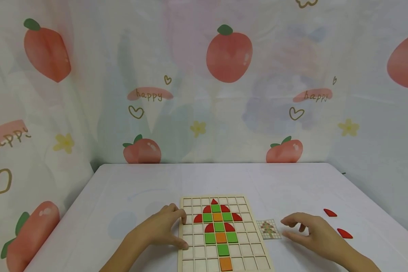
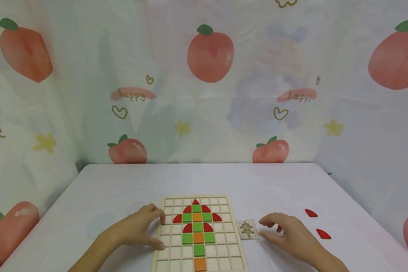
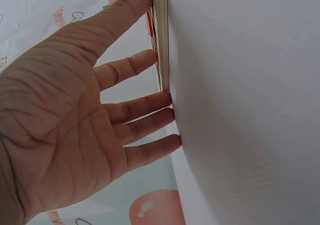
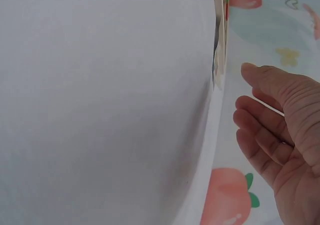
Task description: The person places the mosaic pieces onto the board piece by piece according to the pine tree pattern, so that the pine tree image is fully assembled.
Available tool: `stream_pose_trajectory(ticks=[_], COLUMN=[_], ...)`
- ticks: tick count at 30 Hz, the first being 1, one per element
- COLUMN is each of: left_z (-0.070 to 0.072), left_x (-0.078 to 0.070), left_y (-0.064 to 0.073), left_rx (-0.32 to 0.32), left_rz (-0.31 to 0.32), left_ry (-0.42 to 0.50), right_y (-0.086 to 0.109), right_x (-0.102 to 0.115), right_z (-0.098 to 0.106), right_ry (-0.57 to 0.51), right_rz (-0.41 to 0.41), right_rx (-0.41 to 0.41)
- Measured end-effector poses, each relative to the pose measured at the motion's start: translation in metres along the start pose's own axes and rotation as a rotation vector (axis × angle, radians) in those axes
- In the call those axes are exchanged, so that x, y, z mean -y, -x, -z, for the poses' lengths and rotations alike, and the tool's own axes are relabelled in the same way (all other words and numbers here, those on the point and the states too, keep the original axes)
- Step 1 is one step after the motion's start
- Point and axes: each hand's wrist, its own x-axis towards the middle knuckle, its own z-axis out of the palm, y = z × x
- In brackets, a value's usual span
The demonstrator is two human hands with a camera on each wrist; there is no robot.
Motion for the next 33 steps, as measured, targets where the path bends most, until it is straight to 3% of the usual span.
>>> stream_pose_trajectory(ticks=[4, 11, 19, 26, 29, 33], left_z=[0.001, 0.0, 0.0, 0.0, 0.001, 0.001], left_x=[-0.001, -0.001, 0.0, 0.0, 0.0, 0.0], left_y=[0.0, 0.0, 0.0, 0.001, 0.001, 0.0], left_rx=[0.003, 0.009, -0.001, -0.004, 0.002, 0.01], left_rz=[0.007, 0.013, -0.007, -0.015, -0.01, 0.004], left_ry=[-0.001, 0.0, 0.001, -0.002, 0.0, 0.004], right_y=[0.007, 0.015, 0.024, 0.032, 0.033, 0.033], right_x=[-0.01, -0.03, -0.045, -0.059, -0.063, -0.068], right_z=[0.008, 0.018, 0.031, 0.041, 0.046, 0.053], right_ry=[0.04, 0.091, 0.111, 0.133, 0.14, 0.128], right_rz=[-0.065, -0.076, -0.245, -0.355, -0.422, -0.53], right_rx=[-0.036, -0.089, -0.085, -0.127, -0.097, 0.003])
